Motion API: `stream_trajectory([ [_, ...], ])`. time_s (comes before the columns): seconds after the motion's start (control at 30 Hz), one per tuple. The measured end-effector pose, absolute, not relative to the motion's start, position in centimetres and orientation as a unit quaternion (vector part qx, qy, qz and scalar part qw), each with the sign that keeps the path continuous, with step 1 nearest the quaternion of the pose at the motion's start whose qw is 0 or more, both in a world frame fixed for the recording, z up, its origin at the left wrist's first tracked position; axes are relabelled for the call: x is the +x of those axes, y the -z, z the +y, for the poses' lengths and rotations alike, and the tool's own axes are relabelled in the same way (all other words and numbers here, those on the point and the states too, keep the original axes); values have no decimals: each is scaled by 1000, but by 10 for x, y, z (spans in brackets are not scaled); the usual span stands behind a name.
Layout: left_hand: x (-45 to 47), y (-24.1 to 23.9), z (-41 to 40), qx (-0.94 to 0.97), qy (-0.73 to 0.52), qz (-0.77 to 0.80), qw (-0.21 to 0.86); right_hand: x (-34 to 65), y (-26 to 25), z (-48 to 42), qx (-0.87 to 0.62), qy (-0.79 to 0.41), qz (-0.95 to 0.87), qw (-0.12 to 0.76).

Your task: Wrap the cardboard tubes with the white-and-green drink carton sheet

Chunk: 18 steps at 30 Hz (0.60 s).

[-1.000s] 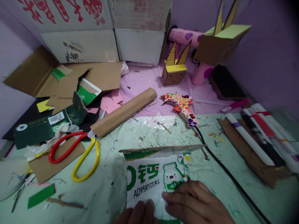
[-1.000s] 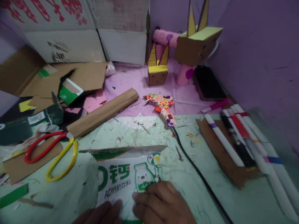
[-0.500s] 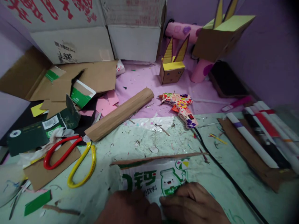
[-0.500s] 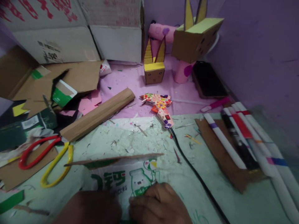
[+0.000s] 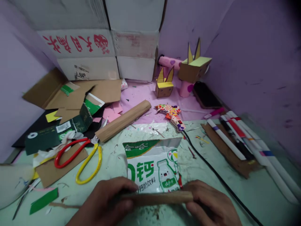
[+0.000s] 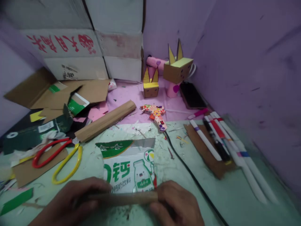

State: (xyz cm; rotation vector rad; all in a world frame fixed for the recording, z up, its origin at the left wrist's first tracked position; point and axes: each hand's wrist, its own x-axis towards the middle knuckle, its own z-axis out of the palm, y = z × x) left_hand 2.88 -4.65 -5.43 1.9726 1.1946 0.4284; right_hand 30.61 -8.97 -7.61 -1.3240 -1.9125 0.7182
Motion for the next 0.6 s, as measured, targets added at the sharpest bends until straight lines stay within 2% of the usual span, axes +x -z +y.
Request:
stream_trajectory([
  [0.1, 38, 55, -43, 755, -155, 463, 437, 299, 80, -92, -552, -257, -716, 340],
  [0.27, 54, 54, -41, 726, -118, 552, 393, 289, 86, -90, -591, -195, -703, 344],
  [0.5, 48, 58, -39, 697, -162, 514, 473, 293, 91, -98, -589, -275, -627, 429],
  [0.6, 45, 59, -37, 705, -158, 486, 492, 301, 97, -102, -570, -198, -649, 463],
])
